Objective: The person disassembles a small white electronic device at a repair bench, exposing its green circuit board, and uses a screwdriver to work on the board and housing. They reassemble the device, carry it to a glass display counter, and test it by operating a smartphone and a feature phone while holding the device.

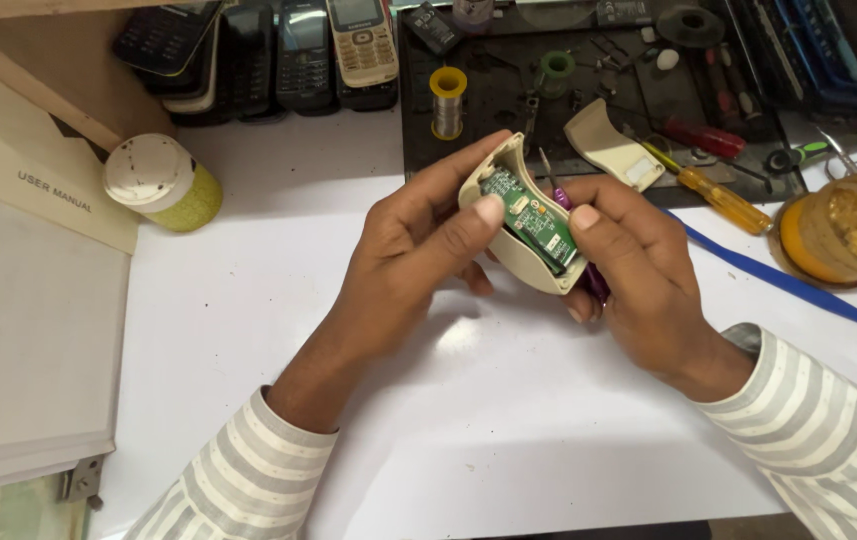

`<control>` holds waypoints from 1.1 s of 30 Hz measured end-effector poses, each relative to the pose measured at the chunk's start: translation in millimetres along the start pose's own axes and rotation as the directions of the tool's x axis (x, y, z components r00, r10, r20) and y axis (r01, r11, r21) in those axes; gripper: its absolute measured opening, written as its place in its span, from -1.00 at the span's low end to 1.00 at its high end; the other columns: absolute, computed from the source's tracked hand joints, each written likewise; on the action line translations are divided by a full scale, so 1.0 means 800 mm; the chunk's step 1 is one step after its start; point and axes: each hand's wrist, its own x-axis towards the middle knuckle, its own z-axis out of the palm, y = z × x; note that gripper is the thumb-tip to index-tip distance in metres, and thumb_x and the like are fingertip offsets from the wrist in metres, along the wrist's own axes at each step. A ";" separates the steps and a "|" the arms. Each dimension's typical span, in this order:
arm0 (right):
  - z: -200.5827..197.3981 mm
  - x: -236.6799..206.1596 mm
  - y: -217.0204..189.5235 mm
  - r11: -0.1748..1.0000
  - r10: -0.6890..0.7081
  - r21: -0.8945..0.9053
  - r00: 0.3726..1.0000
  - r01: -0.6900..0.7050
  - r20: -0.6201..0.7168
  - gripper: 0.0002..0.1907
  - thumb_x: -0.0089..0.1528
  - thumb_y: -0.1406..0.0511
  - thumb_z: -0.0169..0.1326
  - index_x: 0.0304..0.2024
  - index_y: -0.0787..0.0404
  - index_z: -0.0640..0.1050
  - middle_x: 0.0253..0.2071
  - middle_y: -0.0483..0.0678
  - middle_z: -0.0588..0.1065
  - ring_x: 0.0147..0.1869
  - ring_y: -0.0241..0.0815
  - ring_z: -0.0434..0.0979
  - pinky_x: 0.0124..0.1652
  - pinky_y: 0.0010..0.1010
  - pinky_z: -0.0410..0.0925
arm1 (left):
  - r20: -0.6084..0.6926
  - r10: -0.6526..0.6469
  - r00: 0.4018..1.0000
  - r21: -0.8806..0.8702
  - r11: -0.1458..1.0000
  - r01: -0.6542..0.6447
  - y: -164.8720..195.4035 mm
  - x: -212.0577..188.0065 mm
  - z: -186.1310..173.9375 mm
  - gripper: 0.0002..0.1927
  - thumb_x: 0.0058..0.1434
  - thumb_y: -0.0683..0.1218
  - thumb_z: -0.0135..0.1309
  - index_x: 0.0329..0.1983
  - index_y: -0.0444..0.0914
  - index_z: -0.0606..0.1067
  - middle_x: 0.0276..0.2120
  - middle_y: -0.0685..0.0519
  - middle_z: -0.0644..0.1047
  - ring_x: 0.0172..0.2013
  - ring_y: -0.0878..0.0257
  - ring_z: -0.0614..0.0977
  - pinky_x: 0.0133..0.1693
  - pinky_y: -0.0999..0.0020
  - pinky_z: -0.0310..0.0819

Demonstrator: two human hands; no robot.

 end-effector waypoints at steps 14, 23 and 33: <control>-0.004 0.004 0.005 0.996 -0.051 -0.080 0.985 0.038 -0.164 -0.79 0.45 0.28 -0.17 -0.05 0.28 0.44 -0.22 -0.11 0.47 -0.52 -0.46 0.31 -0.56 -0.59 0.20 | -0.022 0.264 0.964 0.323 0.915 -0.243 -0.004 -0.006 0.005 -0.48 0.17 -0.05 0.43 0.16 -0.22 0.52 -0.07 0.14 0.59 -0.06 0.36 0.60 0.04 0.38 0.51; -0.006 0.002 -0.004 0.934 -0.179 -0.335 0.975 0.127 -0.129 -0.82 0.44 0.31 -0.05 -0.03 0.28 0.52 -0.34 -0.06 0.42 -0.43 -0.39 0.35 -0.46 -0.52 0.26 | -0.085 0.220 0.972 0.162 0.965 -0.204 -0.002 0.000 0.011 -0.50 0.27 0.02 0.32 0.19 -0.28 0.49 -0.03 0.06 0.61 -0.03 0.32 0.64 0.01 0.38 0.63; 0.001 0.011 -0.020 0.368 -0.311 -0.816 0.886 0.446 0.344 -0.77 0.20 0.34 0.19 -0.09 0.23 0.65 -0.27 -0.01 0.47 -0.12 0.02 0.38 -0.10 -0.16 0.28 | -0.321 0.052 0.946 -0.037 0.997 -0.067 0.006 0.007 0.009 -0.48 0.40 0.17 0.02 0.13 -0.35 0.51 -0.27 0.10 0.60 -0.33 0.46 0.60 -0.36 0.55 0.50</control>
